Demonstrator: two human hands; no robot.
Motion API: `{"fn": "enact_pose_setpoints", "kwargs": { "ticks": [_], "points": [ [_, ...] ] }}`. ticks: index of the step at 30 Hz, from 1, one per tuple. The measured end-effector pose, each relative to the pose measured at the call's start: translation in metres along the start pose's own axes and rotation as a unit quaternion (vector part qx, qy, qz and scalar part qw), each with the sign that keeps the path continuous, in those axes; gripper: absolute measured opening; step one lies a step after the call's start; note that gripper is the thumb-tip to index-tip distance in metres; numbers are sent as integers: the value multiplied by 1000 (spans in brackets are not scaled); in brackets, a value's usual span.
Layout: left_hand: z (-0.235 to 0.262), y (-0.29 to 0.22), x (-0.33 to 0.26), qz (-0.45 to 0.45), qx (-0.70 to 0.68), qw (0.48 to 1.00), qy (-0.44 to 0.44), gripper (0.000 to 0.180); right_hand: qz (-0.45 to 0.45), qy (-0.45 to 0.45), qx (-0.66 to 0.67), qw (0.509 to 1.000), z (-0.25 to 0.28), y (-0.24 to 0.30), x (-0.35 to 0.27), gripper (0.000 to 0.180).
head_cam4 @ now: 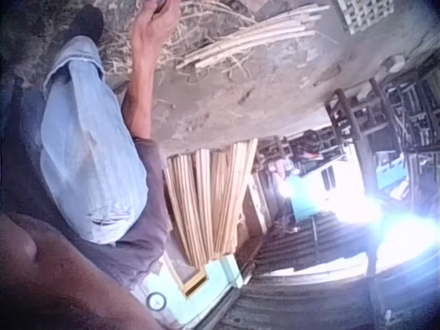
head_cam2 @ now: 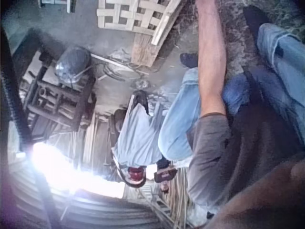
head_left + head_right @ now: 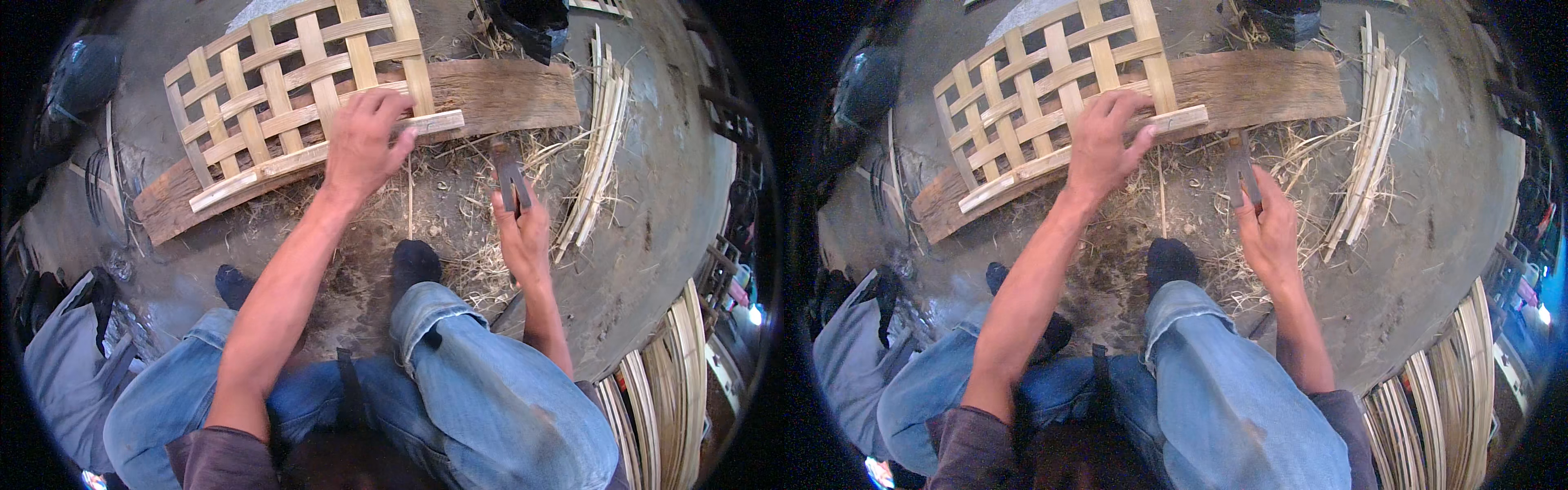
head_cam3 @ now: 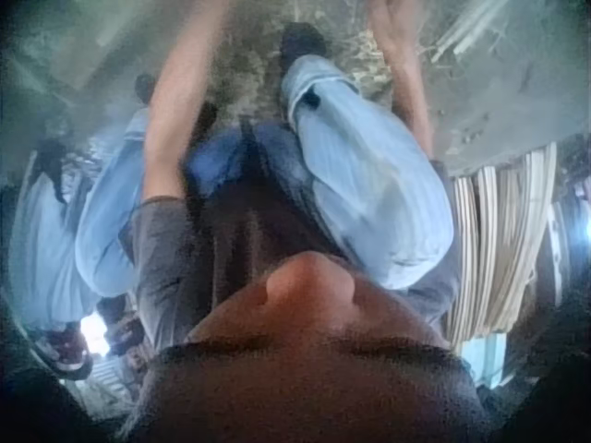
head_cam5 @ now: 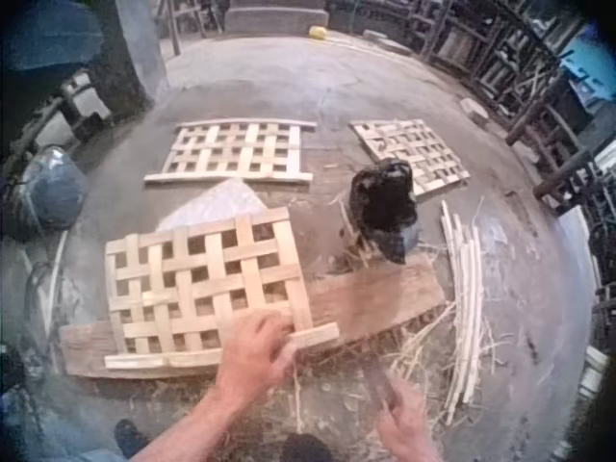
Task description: The person assembles a wooden lattice panel by placing thin wooden strips across a woven grid and securing them with a hammer. The person works on the floor, adjusting and hammering the strips into place.
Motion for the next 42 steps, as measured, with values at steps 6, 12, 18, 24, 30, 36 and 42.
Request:
{"fn": "enact_pose_setpoints", "kwargs": {
  "ticks": [6, 12, 18, 24, 30, 36, 42],
  "points": [
    [-4, 12, -7, 21, 23, 999, 20, 15, -26, -31, 78, 996, -10, -36, -31, 37],
    [-7, 13, -5, 12, 4, 999, 35, 16, 28, -43, 109, 993, -14, -26, -22, 42],
    [-6, 10, -10, -17, 42, 998, 38, 28, 64, -54, 115, 990, -25, -25, 2, 43],
    [-8, 12, -12, -21, 78, 996, 32, 31, 63, -39, 112, 991, -32, -27, -2, 42],
    [-9, 13, -12, -18, 59, 997, 39, 24, 64, -36, 98, 992, -36, -27, -1, 43],
    [-4, 15, -12, -19, 33, 999, 34, 21, 109, -42, 69, 991, -35, -7, 21, 46],
    [4, 5, -5, 19, 78, 995, 60, 21, 219, -70, -5, 973, -36, -6, 32, 48]
  ]
}}
Point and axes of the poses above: each hand's wrist, its own x-axis towards the middle knuckle, its own z-axis out of the back of the hand, y = z × x, the point moved 4 cm from there along x, towards the middle knuckle, and after that the axes turned 15 degrees about z, right-handed, at the moved point
